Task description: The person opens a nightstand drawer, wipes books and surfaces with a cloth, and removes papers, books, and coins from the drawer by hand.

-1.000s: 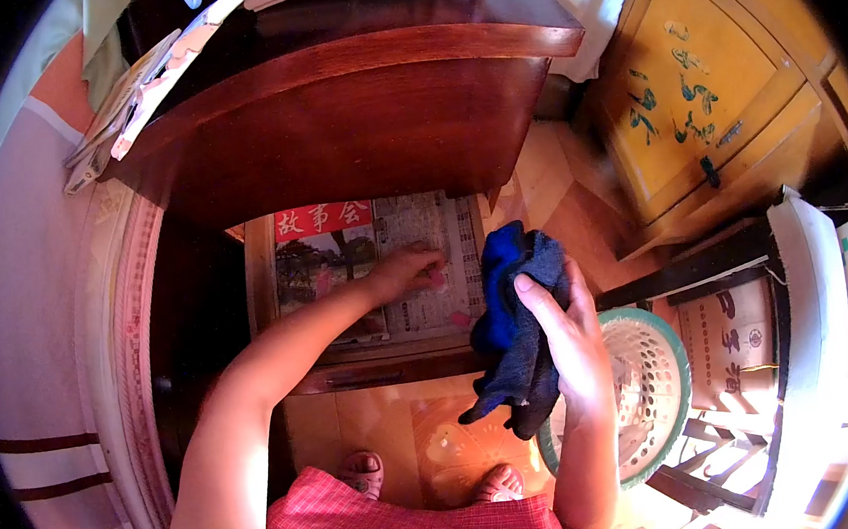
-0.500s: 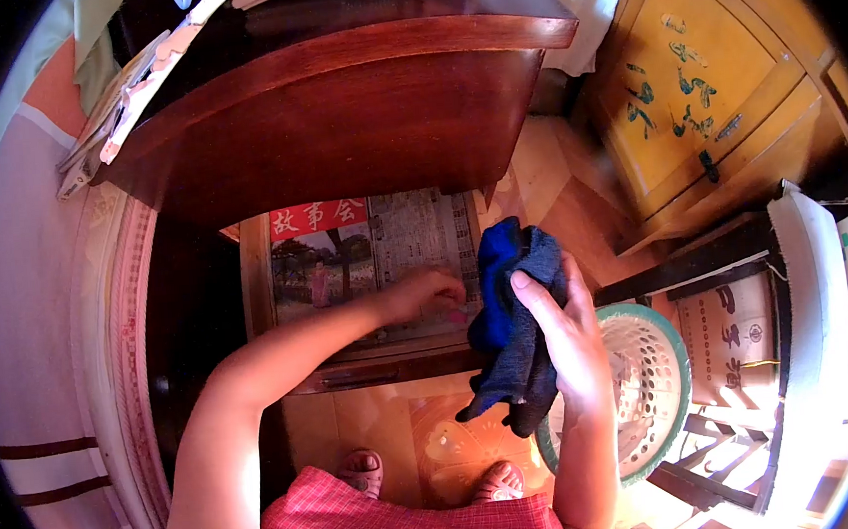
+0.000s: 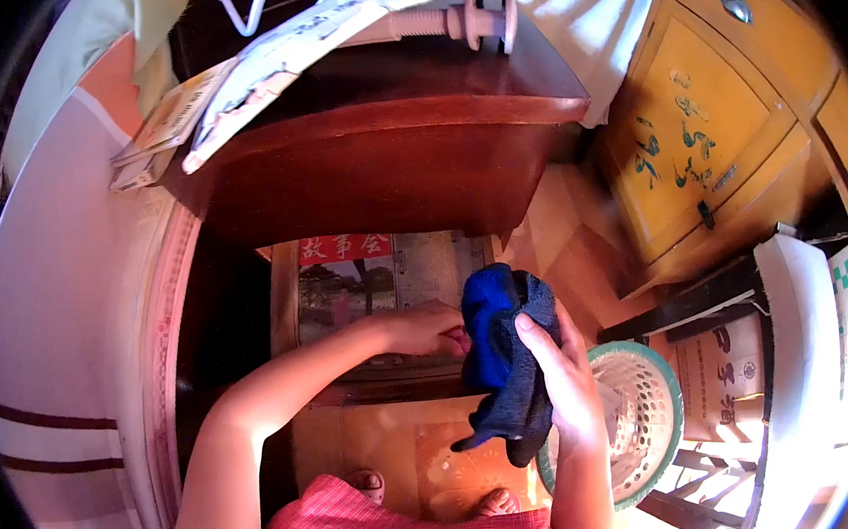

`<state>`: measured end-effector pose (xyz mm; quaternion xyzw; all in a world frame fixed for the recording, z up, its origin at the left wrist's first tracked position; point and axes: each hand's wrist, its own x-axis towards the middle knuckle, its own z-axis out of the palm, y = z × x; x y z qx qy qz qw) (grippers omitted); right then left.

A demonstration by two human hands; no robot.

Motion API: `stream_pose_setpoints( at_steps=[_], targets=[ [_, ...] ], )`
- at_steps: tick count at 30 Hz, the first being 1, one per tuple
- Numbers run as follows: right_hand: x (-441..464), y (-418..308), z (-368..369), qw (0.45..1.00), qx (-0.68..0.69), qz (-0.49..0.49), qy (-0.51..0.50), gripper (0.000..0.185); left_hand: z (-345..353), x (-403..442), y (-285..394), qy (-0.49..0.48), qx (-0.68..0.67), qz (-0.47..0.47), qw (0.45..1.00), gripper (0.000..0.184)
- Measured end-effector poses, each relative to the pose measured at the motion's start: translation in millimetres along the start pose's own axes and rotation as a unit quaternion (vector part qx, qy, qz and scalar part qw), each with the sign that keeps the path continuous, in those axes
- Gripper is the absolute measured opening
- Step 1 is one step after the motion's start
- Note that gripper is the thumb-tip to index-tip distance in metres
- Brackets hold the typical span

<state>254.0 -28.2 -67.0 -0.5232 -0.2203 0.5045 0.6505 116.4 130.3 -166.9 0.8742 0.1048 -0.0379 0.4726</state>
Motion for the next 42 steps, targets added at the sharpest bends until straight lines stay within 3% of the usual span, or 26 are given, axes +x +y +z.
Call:
stream_pose_setpoints(
  at_steps=[1, 3, 5, 7, 9, 11, 15, 17, 19, 24, 26, 29, 30, 33, 35, 36, 39, 40, 41, 42],
  targets=[
    [-0.2, 0.0, 1.2, 1.000, 0.000, -0.003, -0.007, 0.040, -17.8, -17.5, 29.9, 0.008, 0.043, 0.003, 0.999, 0.017],
    [2.1, 4.2, 1.9, 0.978, -0.173, -0.102, -0.048, 0.037, -41.8, -62.4, 87.5, 0.068, 0.037, -0.013, 0.997, 0.016],
    [1.3, 3.3, 10.4, 0.974, -0.183, -0.102, -0.092, 0.034, -51.4, -104.4, 121.4, 0.249, -0.047, 0.109, 0.961, 0.016],
    [0.1, -5.0, 23.8, 0.970, -0.193, -0.086, -0.123, 0.037, -83.9, -142.3, 156.3, 0.443, 0.122, 0.175, 0.871, 0.012],
    [-2.2, -14.5, 41.9, 0.969, -0.182, -0.085, -0.141, 0.039, -119.5, -163.3, 183.3, 0.637, 0.172, 0.100, 0.745, 0.011],
    [-0.3, -21.7, 57.1, 0.969, -0.170, -0.089, -0.156, 0.042, -170.6, -174.1, 191.2, 0.661, 0.214, 0.023, 0.719, 0.012],
    [-0.5, -29.9, 73.2, 0.950, -0.208, -0.127, -0.195, 0.045, -248.2, -152.1, 134.9, 0.527, 0.356, -0.022, 0.771, 0.012],
    [-1.3, -28.3, 74.2, 0.946, -0.210, -0.144, -0.199, 0.042, -250.0, -134.8, 127.4, 0.503, 0.283, -0.067, 0.814, 0.012],
    [-4.9, -30.6, 73.8, 0.949, -0.196, -0.137, -0.205, 0.039, -251.6, -129.8, 120.9, 0.478, 0.291, -0.072, 0.826, 0.013],
    [-1.7, -24.5, 60.0, 0.968, -0.153, -0.109, -0.164, 0.039, -265.0, -127.6, 108.2, 0.501, 0.340, -0.093, 0.791, 0.019],
    [2.0, -21.5, 54.6, 0.969, -0.158, -0.123, -0.147, 0.044, -266.5, -127.4, 121.4, 0.529, 0.172, -0.094, 0.826, 0.030],
    [3.6, -18.4, 51.3, 0.972, -0.158, -0.119, -0.124, 0.048, -267.9, -132.1, 128.5, 0.541, 0.142, -0.117, 0.821, 0.036],
    [1.6, -22.1, 51.9, 0.974, -0.152, -0.100, -0.136, 0.052, -270.7, -132.2, 124.6, 0.543, 0.184, -0.050, 0.818, 0.034],
    [4.4, -17.9, 48.5, 0.974, -0.156, -0.098, -0.129, 0.051, -272.0, -133.3, 116.1, 0.525, 0.071, -0.044, 0.847, 0.039],
    [5.8, -17.3, 46.6, 0.978, -0.149, -0.083, -0.123, 0.050, -278.6, -134.8, 108.4, 0.522, 0.100, -0.023, 0.847, 0.043],
    [6.9, -16.7, 45.5, 0.981, -0.141, -0.068, -0.118, 0.049, -279.6, -135.1, 107.1, 0.519, 0.129, -0.002, 0.845, 0.048],
    [14.9, -11.2, 40.6, 0.989, -0.091, -0.041, -0.105, 0.044, -282.5, -140.4, 104.8, 0.548, 0.170, 0.038, 0.818, 0.040],
    [19.8, -7.2, 36.2, 0.990, -0.104, -0.026, -0.094, 0.045, -281.0, -141.2, 104.3, 0.579, 0.167, 0.048, 0.796, 0.034],
    [22.6, -5.5, 33.7, 0.990, -0.105, -0.022, -0.092, 0.045, -278.1, -143.6, 103.3, 0.622, 0.248, 0.087, 0.738, 0.030],
    [25.3, -4.2, 32.4, 0.992, -0.095, -0.007, -0.087, 0.046, -256.8, -146.9, 128.9, 0.642, 0.275, 0.066, 0.713, 0.030]
  ],
)
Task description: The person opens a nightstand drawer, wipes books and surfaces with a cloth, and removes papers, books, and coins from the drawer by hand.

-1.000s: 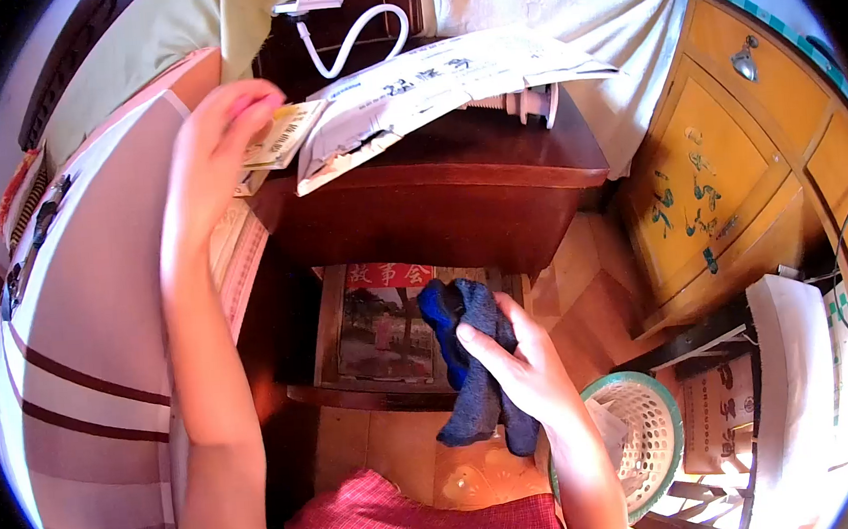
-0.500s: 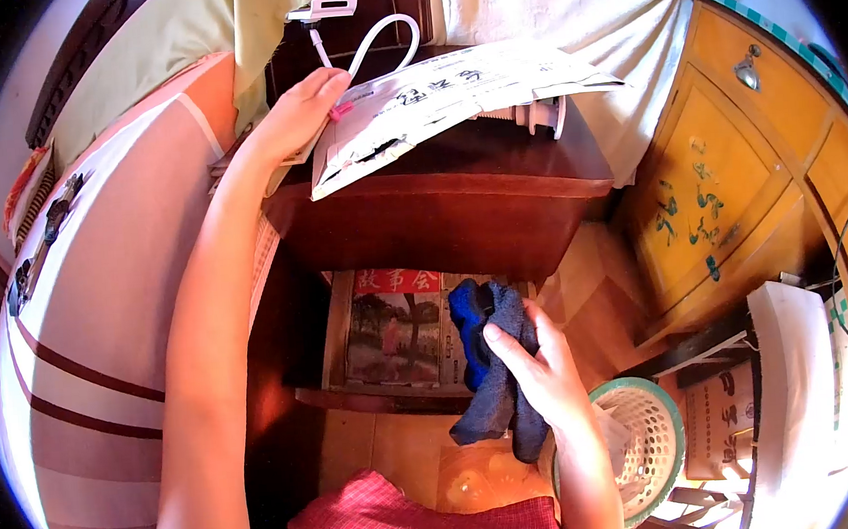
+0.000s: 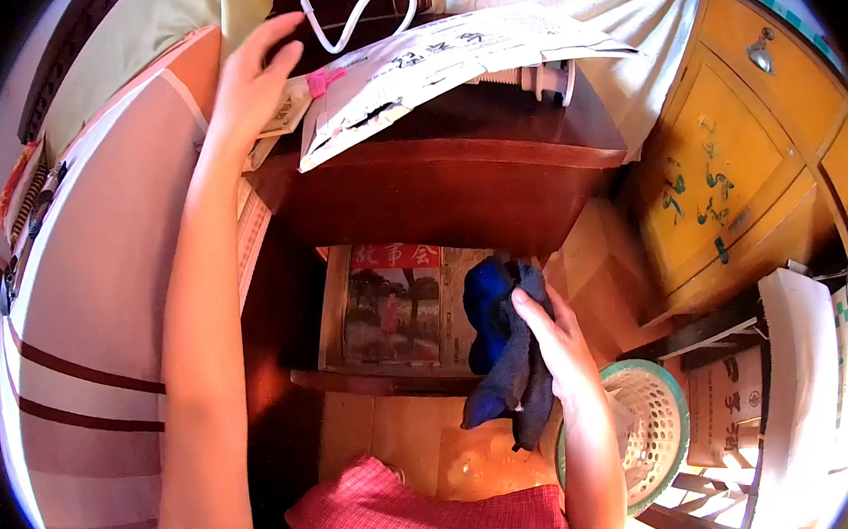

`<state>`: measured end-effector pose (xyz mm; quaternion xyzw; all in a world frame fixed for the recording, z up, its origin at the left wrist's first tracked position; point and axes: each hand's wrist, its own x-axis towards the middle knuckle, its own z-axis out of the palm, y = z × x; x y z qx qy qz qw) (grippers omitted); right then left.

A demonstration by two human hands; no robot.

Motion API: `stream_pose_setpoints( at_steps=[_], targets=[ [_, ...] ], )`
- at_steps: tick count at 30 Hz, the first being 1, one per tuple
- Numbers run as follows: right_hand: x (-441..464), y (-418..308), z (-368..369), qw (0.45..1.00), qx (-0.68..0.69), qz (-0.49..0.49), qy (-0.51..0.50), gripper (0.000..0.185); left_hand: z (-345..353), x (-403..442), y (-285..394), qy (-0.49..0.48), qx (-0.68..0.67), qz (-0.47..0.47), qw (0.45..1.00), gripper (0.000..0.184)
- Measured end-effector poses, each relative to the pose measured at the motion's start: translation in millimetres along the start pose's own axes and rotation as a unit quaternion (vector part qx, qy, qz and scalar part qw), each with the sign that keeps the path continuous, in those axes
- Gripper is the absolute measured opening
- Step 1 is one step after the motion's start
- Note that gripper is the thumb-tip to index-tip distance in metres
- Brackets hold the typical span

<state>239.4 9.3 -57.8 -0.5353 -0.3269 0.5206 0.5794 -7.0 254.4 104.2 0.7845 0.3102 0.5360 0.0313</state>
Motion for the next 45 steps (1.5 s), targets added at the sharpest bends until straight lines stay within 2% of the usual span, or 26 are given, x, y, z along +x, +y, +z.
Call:
stream_pose_setpoints(
  at_steps=[1, 3, 5, 6, 7, 8, 11, 12, 13, 15, 16, 17, 18, 19, 20, 21, 22, 23, 25, 26, 30, 33, 36, 39, 41, 45],
  targets=[
    [2.9, 3.0, -1.4, 1.000, 0.012, 0.015, 0.003, 0.048, -12.1, -16.6, 36.6, 0.021, 0.043, -0.001, 0.999, 0.031],
    [8.4, 12.7, -4.4, 0.999, 0.035, 0.037, -0.008, 0.053, -19.7, -56.5, 59.5, 0.118, -0.042, 0.025, 0.992, 0.027],
    [13.9, 17.5, -2.0, 0.986, 0.124, 0.113, 0.023, 0.058, -20.4, -119.6, 82.6, 0.043, -0.239, -0.012, 0.970, 0.022],
    [13.6, 16.7, 5.8, 0.985, 0.099, 0.139, 0.014, 0.058, -11.2, -152.4, 97.9, -0.013, -0.303, -0.129, 0.944, 0.023],
    [15.4, 21.5, 15.5, 0.982, 0.067, 0.169, 0.044, 0.058, -6.3, -180.1, 106.5, -0.098, -0.346, -0.253, 0.898, 0.044],
    [14.8, 23.8, 28.5, 0.987, 0.037, 0.157, 0.011, 0.057, 4.9, -208.2, 107.0, -0.119, -0.380, -0.306, 0.865, 0.058],
    [12.0, 45.0, 64.7, 0.978, -0.092, 0.113, -0.150, 0.060, 23.8, -268.0, 90.5, -0.217, -0.471, -0.349, 0.781, 0.093],
    [-0.2, 27.5, 82.7, 0.973, -0.132, 0.081, -0.172, 0.056, 19.3, -265.7, 100.3, -0.214, -0.376, -0.359, 0.827, 0.087],
    [8.3, 39.8, 80.7, 0.965, -0.163, 0.056, -0.198, 0.047, 18.9, -275.9, 93.0, -0.162, -0.374, -0.409, 0.816, 0.074],
    [40.0, 53.8, 68.4, 0.963, -0.141, 0.064, -0.220, 0.039, 1.5, -283.1, 83.7, -0.099, -0.338, -0.429, 0.832, 0.062],
    [54.9, 71.1, 61.1, 0.961, -0.232, 0.007, -0.150, 0.034, -9.1, -281.9, 84.0, -0.052, -0.366, -0.456, 0.810, 0.061],
    [67.0, 95.0, 50.8, 0.941, -0.318, 0.004, -0.120, 0.033, -20.2, -280.9, 85.2, -0.005, -0.393, -0.481, 0.784, 0.061],
    [78.4, 117.8, 41.9, 0.912, -0.400, 0.001, -0.088, 0.032, -29.4, -284.4, 82.0, 0.015, -0.382, -0.470, 0.796, 0.061],
    [89.4, 135.8, 36.3, 0.919, -0.376, 0.081, -0.085, 0.034, -37.0, -283.0, 83.1, 0.029, -0.349, -0.480, 0.804, 0.061],
    [98.3, 147.4, 34.2, 0.920, -0.348, 0.160, -0.082, 0.036, -42.5, -283.7, 81.9, 0.020, -0.293, -0.453, 0.841, 0.060],
    [103.9, 151.0, 35.9, 0.921, -0.346, 0.162, -0.081, 0.036, -47.4, -285.4, 80.0, 0.010, -0.236, -0.423, 0.875, 0.059],
    [109.8, 153.3, 37.6, 0.907, -0.328, 0.244, -0.102, 0.034, -48.7, -293.7, 73.9, 0.018, -0.165, -0.411, 0.897, 0.058],
    [114.2, 157.2, 38.9, 0.886, -0.309, 0.323, -0.123, 0.032, -50.0, -303.6, 67.4, 0.016, -0.165, -0.411, 0.896, 0.058],
    [121.6, 187.4, 40.3, 0.897, -0.286, 0.320, -0.103, 0.028, -51.6, -318.0, 58.3, 0.013, -0.094, -0.376, 0.922, 0.058],
    [125.3, 201.8, 39.3, 0.907, -0.265, 0.316, -0.084, 0.024, -48.7, -318.2, 59.6, 0.034, -0.113, -0.381, 0.917, 0.059],
    [118.2, 185.0, 52.6, 0.883, -0.314, 0.339, -0.080, 0.021, -43.3, -326.3, 51.6, 0.045, -0.123, -0.376, 0.917, 0.059],
    [119.8, 190.2, 53.1, 0.900, -0.248, 0.346, -0.097, 0.020, -41.6, -330.5, 48.6, 0.029, -0.122, -0.361, 0.924, 0.062],
    [113.1, 179.1, 59.6, 0.899, -0.250, 0.337, -0.126, 0.028, -40.8, -328.1, 48.8, 0.034, -0.138, -0.374, 0.917, 0.062],
    [103.4, 166.2, 71.9, 0.909, -0.162, 0.358, -0.138, 0.034, -40.0, -326.6, 50.0, 0.031, -0.154, -0.383, 0.910, 0.062],
    [102.0, 174.9, 76.8, 0.928, -0.085, 0.333, -0.142, 0.039, -40.1, -329.8, 48.9, 0.037, -0.151, -0.399, 0.904, 0.063],
    [90.5, 130.6, 83.0, 0.936, -0.123, 0.319, -0.087, 0.035, -43.5, -326.8, 56.0, 0.049, -0.135, -0.390, 0.909, 0.063]
  ],
)
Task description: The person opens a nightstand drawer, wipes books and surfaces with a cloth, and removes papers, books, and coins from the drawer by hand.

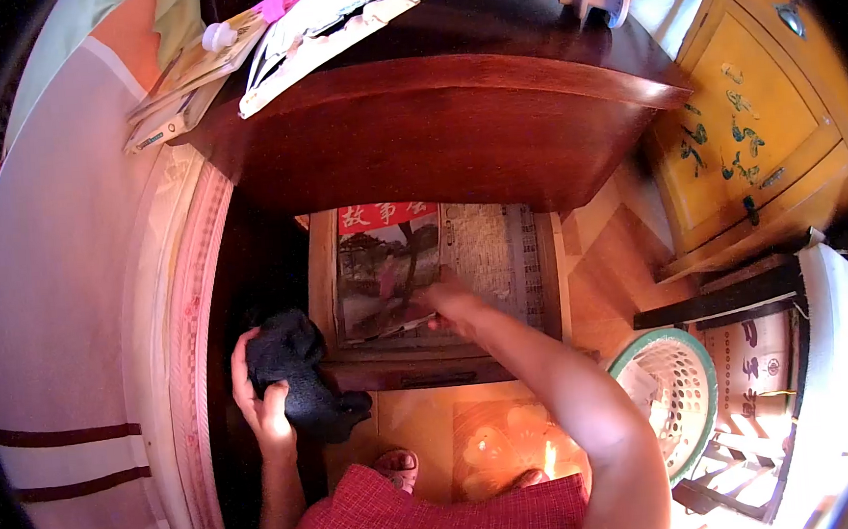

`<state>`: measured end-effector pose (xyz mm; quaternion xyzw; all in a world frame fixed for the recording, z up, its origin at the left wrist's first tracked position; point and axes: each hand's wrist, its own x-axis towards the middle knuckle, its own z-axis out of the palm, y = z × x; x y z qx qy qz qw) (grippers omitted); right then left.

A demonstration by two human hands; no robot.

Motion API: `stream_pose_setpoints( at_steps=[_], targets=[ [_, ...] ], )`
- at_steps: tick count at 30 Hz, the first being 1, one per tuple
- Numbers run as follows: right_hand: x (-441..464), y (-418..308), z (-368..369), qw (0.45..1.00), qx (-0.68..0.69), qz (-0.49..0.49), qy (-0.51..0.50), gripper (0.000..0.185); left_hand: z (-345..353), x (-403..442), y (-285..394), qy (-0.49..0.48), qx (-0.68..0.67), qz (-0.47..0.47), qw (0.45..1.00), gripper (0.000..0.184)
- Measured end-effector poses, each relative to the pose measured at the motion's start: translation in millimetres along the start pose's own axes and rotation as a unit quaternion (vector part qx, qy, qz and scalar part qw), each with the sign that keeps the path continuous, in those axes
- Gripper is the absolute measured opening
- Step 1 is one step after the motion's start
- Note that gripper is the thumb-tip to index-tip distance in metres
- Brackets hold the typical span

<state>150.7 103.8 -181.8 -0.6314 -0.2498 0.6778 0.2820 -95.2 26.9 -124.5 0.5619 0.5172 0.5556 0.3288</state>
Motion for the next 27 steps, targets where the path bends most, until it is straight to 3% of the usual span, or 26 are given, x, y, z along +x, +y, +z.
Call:
stream_pose_setpoints(
  at_steps=[2, 5, 8, 13, 16, 17, 20, 21, 24, 27],
  targets=[
    [-1.7, 2.2, -14.3, 0.992, 0.097, -0.064, -0.044, 0.033, -2.1, -1.5, 1.8, 0.008, -0.045, 0.000, 0.999, 0.058],
    [-22.7, -14.5, -27.0, 0.981, 0.175, -0.057, -0.057, 0.029, 0.3, -3.6, 11.8, 0.016, -0.158, -0.044, 0.986, 0.055],
    [-58.4, -33.7, -39.5, 0.956, 0.264, -0.050, -0.118, 0.031, -0.2, -2.8, 20.5, 0.026, -0.165, -0.090, 0.982, 0.055],
    [-105.9, -26.7, -46.3, 0.953, 0.286, -0.095, -0.035, 0.023, 3.9, 0.2, 44.5, 0.027, -0.170, -0.088, 0.981, 0.051],
    [-143.2, -25.1, -56.6, 0.931, 0.344, -0.087, -0.089, 0.023, 3.6, -0.6, 50.2, 0.007, -0.185, -0.097, 0.978, 0.047],
    [-168.2, -31.6, -48.4, 0.935, 0.349, -0.069, -0.009, 0.021, 0.7, -0.1, 44.9, -0.022, -0.207, -0.116, 0.971, 0.045],
    [-202.8, -13.7, -57.9, 0.961, 0.263, -0.082, 0.015, 0.026, -3.6, 1.8, 43.0, -0.064, -0.246, -0.159, 0.954, 0.040],
    [-217.1, -14.7, -43.1, 0.960, 0.242, -0.069, 0.122, 0.036, -3.9, 2.9, 42.9, -0.100, -0.216, -0.164, 0.957, 0.040],
    [-230.3, 16.3, -59.1, 0.980, 0.172, -0.090, 0.046, 0.047, 0.8, 5.7, 48.9, -0.156, -0.161, -0.148, 0.963, 0.037],
    [-232.1, 36.8, -66.4, 0.976, 0.191, -0.085, 0.054, 0.048, 5.9, 8.9, 70.1, -0.099, -0.156, -0.119, 0.976, 0.039]
  ],
)
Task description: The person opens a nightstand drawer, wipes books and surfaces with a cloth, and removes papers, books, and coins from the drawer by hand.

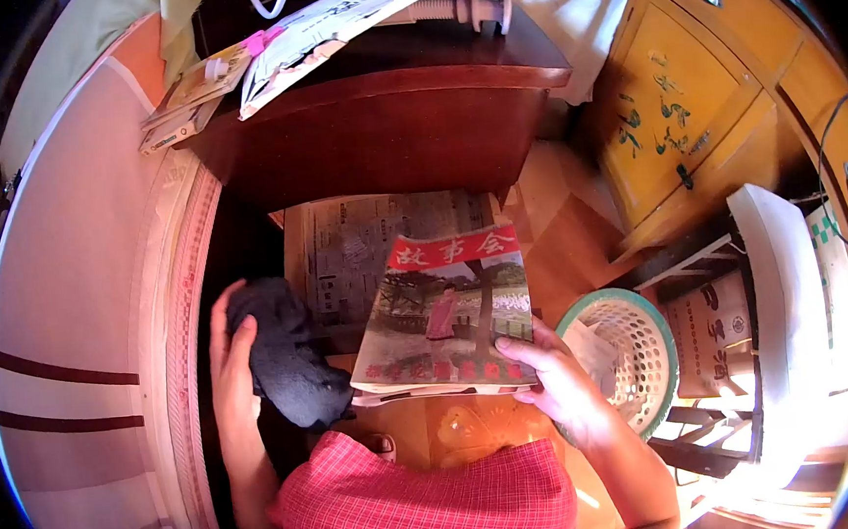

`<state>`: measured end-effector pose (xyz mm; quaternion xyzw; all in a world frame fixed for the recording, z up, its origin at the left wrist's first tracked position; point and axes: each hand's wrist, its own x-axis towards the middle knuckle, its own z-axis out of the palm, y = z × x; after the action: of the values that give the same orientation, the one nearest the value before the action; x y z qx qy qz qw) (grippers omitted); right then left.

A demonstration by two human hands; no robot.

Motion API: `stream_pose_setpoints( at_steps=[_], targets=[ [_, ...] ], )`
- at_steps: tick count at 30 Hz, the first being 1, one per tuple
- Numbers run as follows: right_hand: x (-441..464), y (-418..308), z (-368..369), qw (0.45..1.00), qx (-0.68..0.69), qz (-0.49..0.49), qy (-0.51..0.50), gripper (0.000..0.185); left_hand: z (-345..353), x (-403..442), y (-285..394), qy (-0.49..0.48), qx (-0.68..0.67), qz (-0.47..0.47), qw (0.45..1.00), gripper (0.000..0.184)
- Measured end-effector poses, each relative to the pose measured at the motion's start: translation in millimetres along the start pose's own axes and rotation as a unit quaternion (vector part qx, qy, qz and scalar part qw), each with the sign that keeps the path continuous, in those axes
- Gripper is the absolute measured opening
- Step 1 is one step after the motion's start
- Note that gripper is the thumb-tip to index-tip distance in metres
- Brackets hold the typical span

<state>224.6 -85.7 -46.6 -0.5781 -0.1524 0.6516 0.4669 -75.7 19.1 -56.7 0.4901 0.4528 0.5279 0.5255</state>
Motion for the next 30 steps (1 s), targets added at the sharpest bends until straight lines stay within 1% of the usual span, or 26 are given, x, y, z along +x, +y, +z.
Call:
stream_pose_setpoints(
  at_steps=[1, 2, 3, 5, 6, 7, 8, 9, 11, 12, 13, 14, 15, 17, 18, 19, 21, 22, 23, 24, 25, 26, 27, 28, 29, 30],
  targets=[
    [0.4, 2.4, -3.2, 1.000, 0.007, 0.001, -0.002, 0.048, 2.3, 0.6, 6.5, 0.003, 0.040, 0.035, 0.999, 0.040],
    [-2.7, 0.6, -3.1, 0.998, -0.047, 0.023, 0.037, 0.053, 6.5, 1.9, 15.2, 0.003, 0.062, 0.055, 0.997, 0.041],
    [-2.5, 0.1, -4.8, 0.998, -0.046, 0.023, 0.036, 0.053, 12.1, 2.0, 24.8, 0.006, 0.085, 0.075, 0.994, 0.042],
    [2.7, 2.6, -10.2, 0.987, -0.145, 0.045, 0.053, 0.061, 23.6, 4.6, 40.4, -0.008, 0.071, 0.067, 0.995, 0.044],
    [12.2, 10.4, -19.1, 0.987, -0.145, 0.044, 0.052, 0.061, 32.9, 5.8, 48.7, -0.034, 0.024, 0.065, 0.997, 0.044],
    [26.3, 22.3, -32.8, 0.953, -0.289, -0.086, 0.035, 0.062, 42.1, 7.4, 55.8, -0.061, -0.023, 0.062, 0.996, 0.045],
    [32.8, 27.9, -40.2, 0.881, -0.423, -0.213, 0.018, 0.063, 50.0, 9.5, 60.9, -0.093, -0.007, 0.077, 0.993, 0.047],
    [26.7, 17.9, -32.9, 0.880, -0.422, -0.214, 0.018, 0.063, 58.0, 12.5, 63.7, -0.127, -0.004, 0.074, 0.989, 0.047],
    [10.4, -7.9, -13.0, 0.772, -0.627, -0.077, 0.077, 0.074, 76.8, 21.4, 60.5, -0.228, -0.054, 0.035, 0.972, 0.049],
    [12.7, -6.3, -14.9, 0.772, -0.627, -0.078, 0.076, 0.074, 89.7, 24.0, 57.1, -0.255, -0.072, 0.003, 0.964, 0.050],
    [18.0, -3.5, -17.7, 0.792, -0.599, -0.086, 0.073, 0.076, 103.3, 26.5, 52.4, -0.282, -0.091, -0.029, 0.955, 0.052],
    [20.6, -2.4, -19.5, 0.812, -0.572, -0.094, 0.071, 0.078, 115.2, 28.5, 46.5, -0.289, -0.087, -0.050, 0.952, 0.053],
    [19.3, -4.2, -18.5, 0.812, -0.572, -0.094, 0.071, 0.078, 126.2, 30.2, 41.6, -0.296, -0.083, -0.071, 0.949, 0.055],
    [17.0, -8.7, -15.1, 0.768, -0.629, -0.080, 0.084, 0.079, 142.8, 36.1, 31.2, -0.313, -0.088, -0.136, 0.936, 0.053],
    [24.4, -3.9, -22.0, 0.768, -0.630, -0.080, 0.083, 0.079, 149.0, 39.2, 20.2, -0.326, -0.087, -0.130, 0.932, 0.053],
    [36.5, 2.7, -32.0, 0.734, -0.607, -0.281, 0.122, 0.076, 155.6, 41.0, 11.7, -0.338, -0.085, -0.122, 0.929, 0.052],
    [45.9, 5.5, -33.5, 0.668, -0.557, -0.469, 0.155, 0.073, 166.9, 39.5, 0.4, -0.347, -0.087, -0.152, 0.921, 0.052],
    [50.1, 3.6, -25.8, 0.888, -0.288, -0.358, 0.013, 0.070, 170.4, 36.6, -4.4, -0.347, -0.097, -0.175, 0.916, 0.052],
    [50.5, 0.1, -16.1, 0.973, 0.026, -0.189, -0.129, 0.067, 172.0, 32.0, -7.9, -0.347, -0.106, -0.201, 0.910, 0.052],
    [51.5, 0.7, -12.8, 0.967, -0.073, -0.220, -0.105, 0.066, 172.3, 28.5, -8.9, -0.359, -0.100, -0.208, 0.904, 0.054],
    [52.5, 1.5, -9.4, 0.949, -0.177, -0.249, -0.075, 0.066, 170.7, 31.9, -22.5, -0.384, -0.088, -0.162, 0.905, 0.055],
    [53.4, 2.2, -6.1, 0.922, -0.272, -0.274, -0.041, 0.065, 165.9, 36.6, -27.3, -0.386, 0.022, -0.081, 0.919, 0.055],
    [61.6, 7.8, -5.9, 0.913, -0.275, -0.298, -0.044, 0.065, 157.6, 43.7, -22.3, -0.381, 0.133, 0.001, 0.915, 0.055],
    [65.4, 8.9, -7.2, 0.914, -0.276, -0.296, -0.044, 0.065, 148.3, 53.2, -20.6, -0.343, 0.208, 0.007, 0.916, 0.054],
    [68.6, 8.7, -8.3, 0.900, -0.315, -0.299, -0.039, 0.065, 136.5, 60.1, -20.1, -0.302, 0.283, 0.012, 0.910, 0.053],
    [71.0, 7.1, -8.3, 0.884, -0.353, -0.305, -0.032, 0.065, 121.9, 68.8, -46.2, -0.223, 0.394, 0.099, 0.886, 0.048]
  ],
)
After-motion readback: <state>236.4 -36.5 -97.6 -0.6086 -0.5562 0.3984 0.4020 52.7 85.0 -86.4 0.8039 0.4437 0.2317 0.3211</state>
